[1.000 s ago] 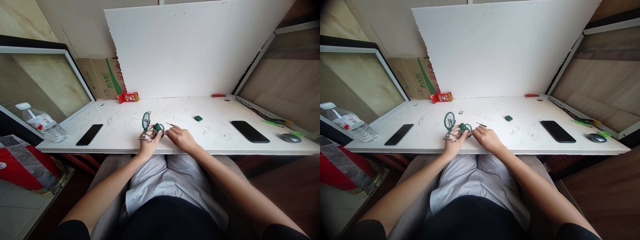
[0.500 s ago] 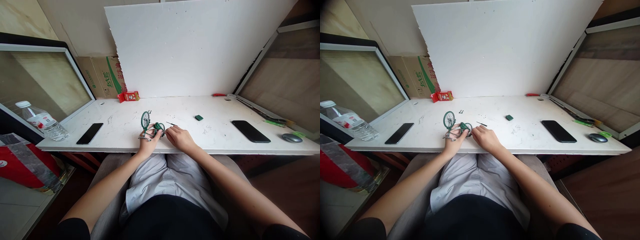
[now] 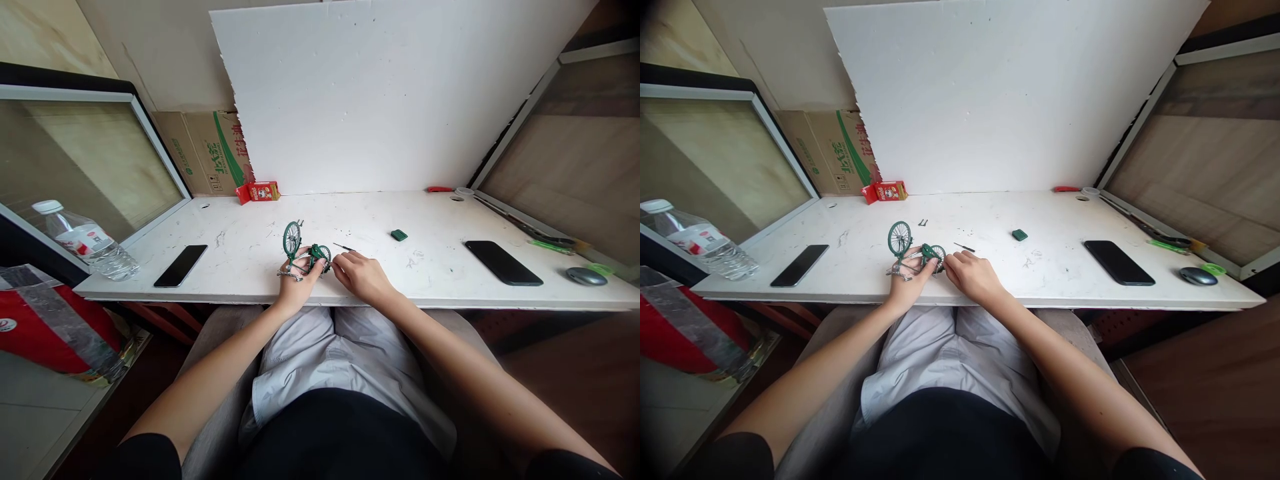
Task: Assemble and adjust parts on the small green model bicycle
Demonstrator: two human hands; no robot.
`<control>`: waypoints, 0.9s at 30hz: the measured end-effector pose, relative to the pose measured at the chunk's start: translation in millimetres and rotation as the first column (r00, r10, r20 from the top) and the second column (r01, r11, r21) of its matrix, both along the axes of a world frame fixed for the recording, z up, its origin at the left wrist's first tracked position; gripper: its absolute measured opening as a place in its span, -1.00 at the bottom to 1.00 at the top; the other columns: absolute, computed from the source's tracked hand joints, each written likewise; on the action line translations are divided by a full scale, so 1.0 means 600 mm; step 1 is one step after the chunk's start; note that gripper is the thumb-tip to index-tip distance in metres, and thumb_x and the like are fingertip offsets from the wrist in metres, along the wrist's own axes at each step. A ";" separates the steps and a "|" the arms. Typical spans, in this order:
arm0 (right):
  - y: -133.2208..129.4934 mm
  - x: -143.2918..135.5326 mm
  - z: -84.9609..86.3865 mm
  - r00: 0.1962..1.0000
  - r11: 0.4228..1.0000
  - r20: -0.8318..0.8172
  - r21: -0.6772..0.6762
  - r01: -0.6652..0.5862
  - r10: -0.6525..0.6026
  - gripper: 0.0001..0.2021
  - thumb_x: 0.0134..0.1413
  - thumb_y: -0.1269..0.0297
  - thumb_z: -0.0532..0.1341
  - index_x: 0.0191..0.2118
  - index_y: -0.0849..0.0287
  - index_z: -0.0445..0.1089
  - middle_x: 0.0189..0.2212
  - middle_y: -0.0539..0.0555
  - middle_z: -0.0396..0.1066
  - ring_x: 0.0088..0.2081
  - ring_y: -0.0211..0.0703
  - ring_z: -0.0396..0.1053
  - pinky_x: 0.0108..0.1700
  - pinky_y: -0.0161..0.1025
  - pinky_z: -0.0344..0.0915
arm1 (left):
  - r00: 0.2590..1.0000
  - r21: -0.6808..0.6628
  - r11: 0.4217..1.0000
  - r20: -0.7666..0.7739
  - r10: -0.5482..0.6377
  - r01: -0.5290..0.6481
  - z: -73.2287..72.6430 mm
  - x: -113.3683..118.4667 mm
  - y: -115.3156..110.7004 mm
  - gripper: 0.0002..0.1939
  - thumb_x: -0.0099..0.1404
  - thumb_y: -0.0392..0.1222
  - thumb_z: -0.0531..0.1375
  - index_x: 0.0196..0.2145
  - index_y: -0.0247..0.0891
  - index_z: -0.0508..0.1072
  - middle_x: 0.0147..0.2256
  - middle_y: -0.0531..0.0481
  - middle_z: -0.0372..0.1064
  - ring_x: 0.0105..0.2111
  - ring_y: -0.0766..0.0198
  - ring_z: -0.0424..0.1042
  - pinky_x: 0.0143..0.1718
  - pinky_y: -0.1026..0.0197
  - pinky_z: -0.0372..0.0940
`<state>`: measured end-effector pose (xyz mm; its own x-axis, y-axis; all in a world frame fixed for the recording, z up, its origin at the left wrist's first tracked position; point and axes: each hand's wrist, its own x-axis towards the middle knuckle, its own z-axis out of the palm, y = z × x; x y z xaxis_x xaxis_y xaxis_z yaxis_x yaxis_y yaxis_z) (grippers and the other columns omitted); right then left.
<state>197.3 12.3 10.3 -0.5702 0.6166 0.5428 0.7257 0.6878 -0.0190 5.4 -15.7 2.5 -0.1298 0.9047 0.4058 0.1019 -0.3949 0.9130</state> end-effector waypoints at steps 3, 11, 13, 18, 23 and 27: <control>0.001 -0.005 -0.007 0.996 0.992 -0.024 -0.098 0.080 -0.083 -0.50 0.59 0.12 -0.09 -0.37 0.14 0.40 -0.51 0.08 0.45 -0.49 -0.16 0.28 -0.38 -0.19 -0.06 | 1.000 -0.018 1.000 0.006 -0.014 0.014 -0.001 0.003 -0.003 -0.61 0.33 0.06 0.39 -0.02 -0.22 0.56 -0.19 -0.15 0.68 -0.18 0.08 0.67 -0.05 0.12 0.53; -0.005 -0.001 0.007 0.998 0.995 0.007 -0.087 0.057 -0.056 -0.62 0.60 0.11 -0.07 -0.09 0.19 0.41 -0.33 0.14 0.56 -0.37 -0.11 0.41 -0.39 -0.21 -0.07 | 1.000 -0.007 1.000 0.025 0.000 0.000 0.001 0.004 0.000 -0.54 0.33 0.05 0.39 0.07 -0.24 0.51 -0.21 -0.14 0.68 -0.22 0.11 0.68 -0.10 0.15 0.54; 0.000 0.001 0.001 0.997 0.999 0.065 -0.034 0.041 -0.039 -0.61 0.60 0.15 -0.08 -0.13 0.20 0.41 -0.32 0.17 0.55 -0.34 -0.10 0.41 -0.39 -0.20 -0.08 | 1.000 0.002 1.000 0.013 0.012 -0.012 -0.004 0.003 0.001 -0.51 0.32 0.06 0.39 0.08 -0.26 0.49 -0.25 -0.11 0.68 -0.26 0.12 0.68 -0.13 0.15 0.55; -0.006 -0.016 -0.009 0.984 0.967 -0.028 -0.191 0.167 -0.176 -0.48 0.61 0.11 -0.15 -0.33 0.15 0.38 -0.52 0.10 0.47 -0.53 -0.15 0.28 -0.40 -0.18 -0.09 | 1.000 0.045 0.999 0.006 -0.015 0.015 -0.016 0.007 -0.003 -0.57 0.35 0.01 0.39 0.08 -0.21 0.50 -0.15 -0.13 0.68 -0.14 0.10 0.69 -0.05 0.12 0.56; -0.020 -0.020 0.007 0.976 0.955 -0.171 -0.283 0.085 -0.137 -0.51 0.61 0.05 -0.13 -0.26 0.14 0.40 -0.47 0.06 0.52 -0.50 -0.17 0.37 -0.37 -0.23 0.01 | 1.000 0.075 0.997 -0.005 0.020 -0.020 -0.011 0.006 -0.003 -0.61 0.36 0.00 0.37 0.05 -0.22 0.51 -0.15 -0.14 0.68 -0.16 0.11 0.69 -0.06 0.12 0.57; -0.009 -0.010 -0.001 0.995 0.995 -0.072 -0.079 0.065 -0.071 -0.65 0.56 0.12 -0.02 -0.15 0.17 0.42 -0.35 0.15 0.58 -0.40 -0.13 0.43 -0.39 -0.22 -0.07 | 0.998 0.075 0.996 -0.027 0.059 -0.057 -0.006 0.005 -0.003 -0.64 0.37 0.02 0.36 0.00 -0.25 0.53 -0.21 -0.13 0.68 -0.22 0.12 0.69 -0.15 0.17 0.57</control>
